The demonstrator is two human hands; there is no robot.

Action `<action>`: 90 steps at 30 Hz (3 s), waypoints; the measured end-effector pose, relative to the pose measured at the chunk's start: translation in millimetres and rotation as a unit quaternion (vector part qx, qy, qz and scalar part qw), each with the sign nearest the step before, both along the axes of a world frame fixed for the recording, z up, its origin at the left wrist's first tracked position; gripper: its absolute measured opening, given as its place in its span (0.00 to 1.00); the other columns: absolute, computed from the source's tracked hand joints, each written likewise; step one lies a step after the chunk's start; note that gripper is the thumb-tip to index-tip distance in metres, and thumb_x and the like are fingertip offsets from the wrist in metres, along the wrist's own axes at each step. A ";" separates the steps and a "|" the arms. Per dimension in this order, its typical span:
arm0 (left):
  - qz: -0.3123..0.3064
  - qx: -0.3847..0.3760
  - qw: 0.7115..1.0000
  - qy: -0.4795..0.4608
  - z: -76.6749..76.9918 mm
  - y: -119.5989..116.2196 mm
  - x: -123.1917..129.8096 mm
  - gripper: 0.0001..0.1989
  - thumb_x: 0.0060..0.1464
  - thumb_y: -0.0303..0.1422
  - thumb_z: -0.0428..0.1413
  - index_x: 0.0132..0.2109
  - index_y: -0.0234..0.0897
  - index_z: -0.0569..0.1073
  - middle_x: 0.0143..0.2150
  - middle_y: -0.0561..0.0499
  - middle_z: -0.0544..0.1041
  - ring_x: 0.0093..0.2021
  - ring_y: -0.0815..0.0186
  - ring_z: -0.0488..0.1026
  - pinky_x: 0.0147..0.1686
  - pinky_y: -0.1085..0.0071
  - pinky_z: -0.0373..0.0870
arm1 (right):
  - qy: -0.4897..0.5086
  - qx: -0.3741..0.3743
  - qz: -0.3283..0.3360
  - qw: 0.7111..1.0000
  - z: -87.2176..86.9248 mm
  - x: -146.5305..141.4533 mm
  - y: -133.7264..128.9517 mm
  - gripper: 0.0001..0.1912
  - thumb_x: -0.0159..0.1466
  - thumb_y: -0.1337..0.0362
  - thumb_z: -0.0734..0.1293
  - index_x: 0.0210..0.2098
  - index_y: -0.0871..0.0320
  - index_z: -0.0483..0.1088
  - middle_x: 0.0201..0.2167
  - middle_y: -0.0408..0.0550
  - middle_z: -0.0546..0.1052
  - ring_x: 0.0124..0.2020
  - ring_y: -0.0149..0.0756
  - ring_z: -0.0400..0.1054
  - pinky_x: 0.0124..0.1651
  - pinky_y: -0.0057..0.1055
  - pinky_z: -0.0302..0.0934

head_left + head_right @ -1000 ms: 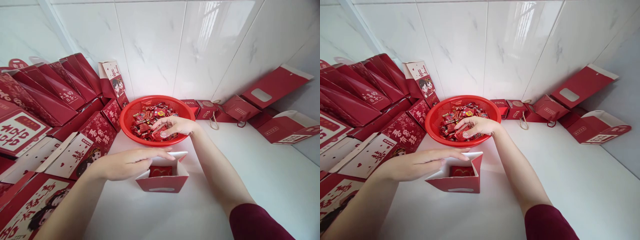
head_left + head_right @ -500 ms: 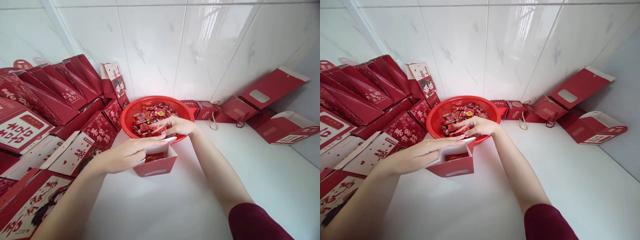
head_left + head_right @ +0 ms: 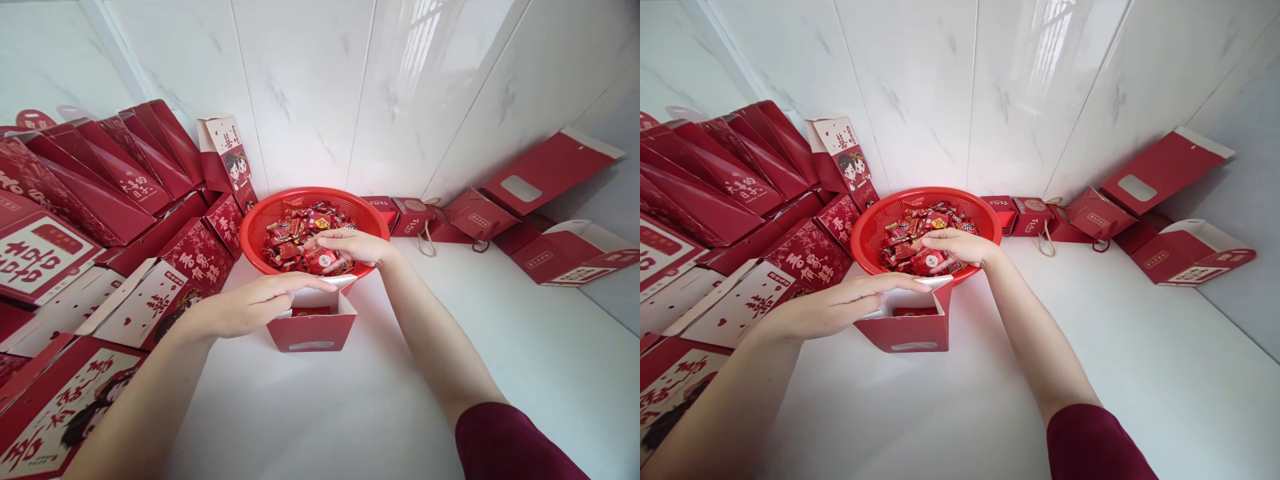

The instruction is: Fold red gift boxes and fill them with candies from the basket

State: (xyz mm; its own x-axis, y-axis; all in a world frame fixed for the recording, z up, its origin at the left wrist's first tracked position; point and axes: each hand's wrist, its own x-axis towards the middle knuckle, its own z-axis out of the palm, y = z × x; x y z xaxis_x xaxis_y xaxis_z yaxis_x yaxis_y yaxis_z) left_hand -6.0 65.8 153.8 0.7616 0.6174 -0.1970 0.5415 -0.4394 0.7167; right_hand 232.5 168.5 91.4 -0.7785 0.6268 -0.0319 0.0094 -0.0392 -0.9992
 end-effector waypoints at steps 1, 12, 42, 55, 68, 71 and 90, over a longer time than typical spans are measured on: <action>0.005 -0.003 1.000 0.001 -0.2 0.0 -0.1 0.23 0.67 0.30 0.42 0.66 0.50 0.63 0.69 0.58 0.63 0.69 0.61 0.57 0.69 0.65 0.50 | -0.001 0.003 -0.001 1.000 -0.7 0.0 0.4 0.15 0.67 0.55 0.65 0.48 0.55 0.75 0.58 0.49 0.71 0.63 0.44 0.60 0.48 0.37 0.75; -0.015 0.028 0.999 0.026 7.5 -8.6 1.9 0.31 0.57 0.44 0.59 0.66 0.53 0.62 0.68 0.56 0.63 0.67 0.57 0.61 0.63 0.66 0.61 | -0.027 0.025 0.003 0.999 -0.7 0.5 0.1 0.15 0.64 0.57 0.68 0.48 0.54 0.75 0.56 0.49 0.72 0.56 0.41 0.66 0.47 0.35 0.75; -0.074 0.081 0.994 0.002 9.5 -23.8 9.0 0.33 0.53 0.48 0.62 0.64 0.49 0.64 0.59 0.53 0.73 0.53 0.59 0.74 0.53 0.70 0.68 | -0.027 0.352 0.119 0.928 81.7 6.1 -100.1 0.12 0.62 0.67 0.71 0.45 0.60 0.72 0.37 0.45 0.79 0.31 0.26 0.72 0.32 0.21 0.65; -0.085 0.056 0.995 0.002 12.7 -24.9 8.7 0.34 0.54 0.45 0.62 0.65 0.48 0.63 0.62 0.52 0.71 0.57 0.57 0.72 0.55 0.70 0.67 | -0.138 0.344 0.110 0.922 89.5 6.9 -106.5 0.11 0.64 0.62 0.68 0.47 0.49 0.75 0.36 0.40 0.81 0.32 0.31 0.75 0.36 0.26 0.68; -0.070 0.067 0.993 0.063 17.4 -32.0 9.2 0.32 0.59 0.50 0.55 0.68 0.59 0.57 0.70 0.59 0.61 0.66 0.54 0.64 0.61 0.65 0.61 | -0.363 0.349 -0.151 0.851 39.9 19.1 -22.1 0.13 0.68 0.64 0.59 0.37 0.59 0.75 0.37 0.50 0.80 0.37 0.39 0.74 0.40 0.33 0.64; -0.063 0.060 0.994 0.058 17.3 -30.9 9.1 0.32 0.60 0.50 0.55 0.68 0.58 0.57 0.70 0.59 0.60 0.65 0.55 0.64 0.61 0.65 0.61 | -0.484 0.322 -0.036 0.813 23.8 8.8 -5.3 0.15 0.66 0.65 0.60 0.32 0.59 0.77 0.37 0.54 0.81 0.37 0.44 0.74 0.39 0.36 0.64; -0.076 0.041 0.996 0.033 16.8 -27.8 13.6 0.33 0.57 0.47 0.59 0.67 0.54 0.60 0.70 0.55 0.61 0.68 0.55 0.61 0.62 0.64 0.62 | -0.432 0.323 0.063 0.840 6.7 -9.8 5.1 0.17 0.65 0.55 0.64 0.48 0.54 0.78 0.49 0.48 0.79 0.48 0.43 0.73 0.48 0.31 0.63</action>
State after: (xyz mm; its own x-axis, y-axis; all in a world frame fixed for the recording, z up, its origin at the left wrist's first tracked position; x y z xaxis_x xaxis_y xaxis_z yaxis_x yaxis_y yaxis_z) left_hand 7.7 38.0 170.6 0.8343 0.5122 -0.2038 0.5094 -0.5749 0.6404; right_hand 222.7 173.6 98.1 -0.7013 0.6444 -0.3048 0.7050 0.5637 -0.4303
